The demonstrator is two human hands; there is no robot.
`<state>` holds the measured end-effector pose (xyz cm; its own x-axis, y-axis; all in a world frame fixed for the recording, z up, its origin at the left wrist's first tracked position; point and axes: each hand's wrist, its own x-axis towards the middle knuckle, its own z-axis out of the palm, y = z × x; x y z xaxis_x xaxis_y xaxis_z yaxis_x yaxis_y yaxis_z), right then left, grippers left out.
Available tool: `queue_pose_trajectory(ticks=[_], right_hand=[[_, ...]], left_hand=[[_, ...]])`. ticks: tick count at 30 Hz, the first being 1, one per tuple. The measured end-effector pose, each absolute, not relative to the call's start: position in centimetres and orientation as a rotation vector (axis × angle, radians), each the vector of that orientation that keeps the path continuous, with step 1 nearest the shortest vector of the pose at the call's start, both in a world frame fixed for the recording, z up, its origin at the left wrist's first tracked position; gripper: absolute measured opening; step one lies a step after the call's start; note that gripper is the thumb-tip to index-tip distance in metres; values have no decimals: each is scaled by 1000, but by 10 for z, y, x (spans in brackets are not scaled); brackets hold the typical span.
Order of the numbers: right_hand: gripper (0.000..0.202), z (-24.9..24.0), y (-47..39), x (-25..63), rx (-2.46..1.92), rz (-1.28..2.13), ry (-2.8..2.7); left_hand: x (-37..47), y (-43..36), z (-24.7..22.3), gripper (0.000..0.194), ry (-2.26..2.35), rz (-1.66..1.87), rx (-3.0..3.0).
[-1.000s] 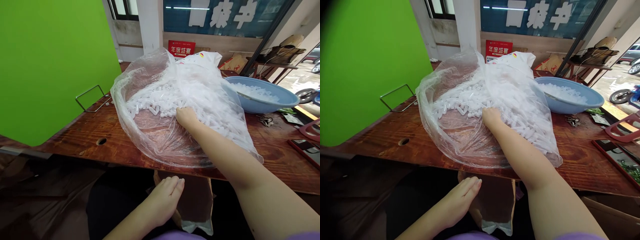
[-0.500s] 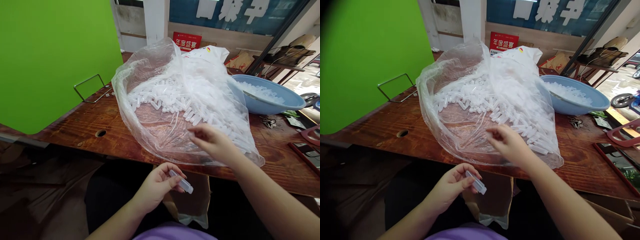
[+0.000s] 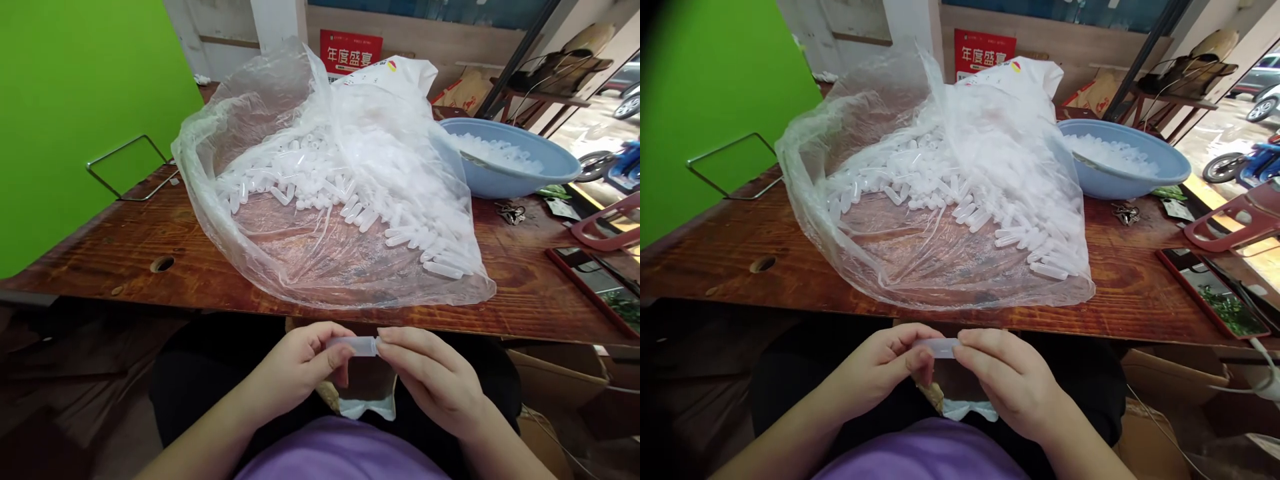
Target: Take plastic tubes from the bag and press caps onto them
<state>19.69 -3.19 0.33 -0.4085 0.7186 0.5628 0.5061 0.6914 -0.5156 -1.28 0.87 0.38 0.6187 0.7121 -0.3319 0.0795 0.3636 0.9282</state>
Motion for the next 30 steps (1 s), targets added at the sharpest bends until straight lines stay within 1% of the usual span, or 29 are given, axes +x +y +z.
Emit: queue_pose_trajectory(ticks=[2,4,9,12,14,17,18,20,21,22,23,25,26,28,30], right_hand=[[56,5,-33,203,-889,294,-2192],[57,5,-33,207,-879,328,-2232],[37,8,-29,204,-924,519,-2199],[32,9,-25,200,-925,598,-2171],[26,9,-23,197,-993,677,-2131],[18,7,-23,190,-1188,916,-2036],[21,4,-23,187,-1266,998,-1988],[38,-1,-25,183,-1420,1087,-1905],[44,-4,-26,181,-1481,1079,-1889],[46,-7,-28,181,-1521,1044,-1885],[44,-10,-29,181,-1533,1005,-1879],[28,-14,-33,183,-1463,960,-1840],[26,-15,-35,184,-1397,940,-1836],[28,-14,-38,186,-1265,871,-1896],[18,-11,-40,186,-1230,772,-1992]], left_hand=[[-15,10,7,32,797,352,1270],[-17,12,12,29,789,276,1407],[-20,18,26,27,791,131,1651],[-21,19,29,28,768,58,1706],[-20,19,27,25,792,65,1788],[-18,16,20,20,860,98,1948],[-17,14,18,20,868,97,1995],[-16,12,15,20,858,83,2070],[-16,11,13,20,855,80,2096],[-16,11,12,20,857,82,2113],[-16,11,12,20,867,90,2120],[-18,13,11,20,913,132,2119],[-18,14,12,20,927,150,2114],[-19,16,13,18,906,157,2111],[-18,16,14,17,858,142,2123]])
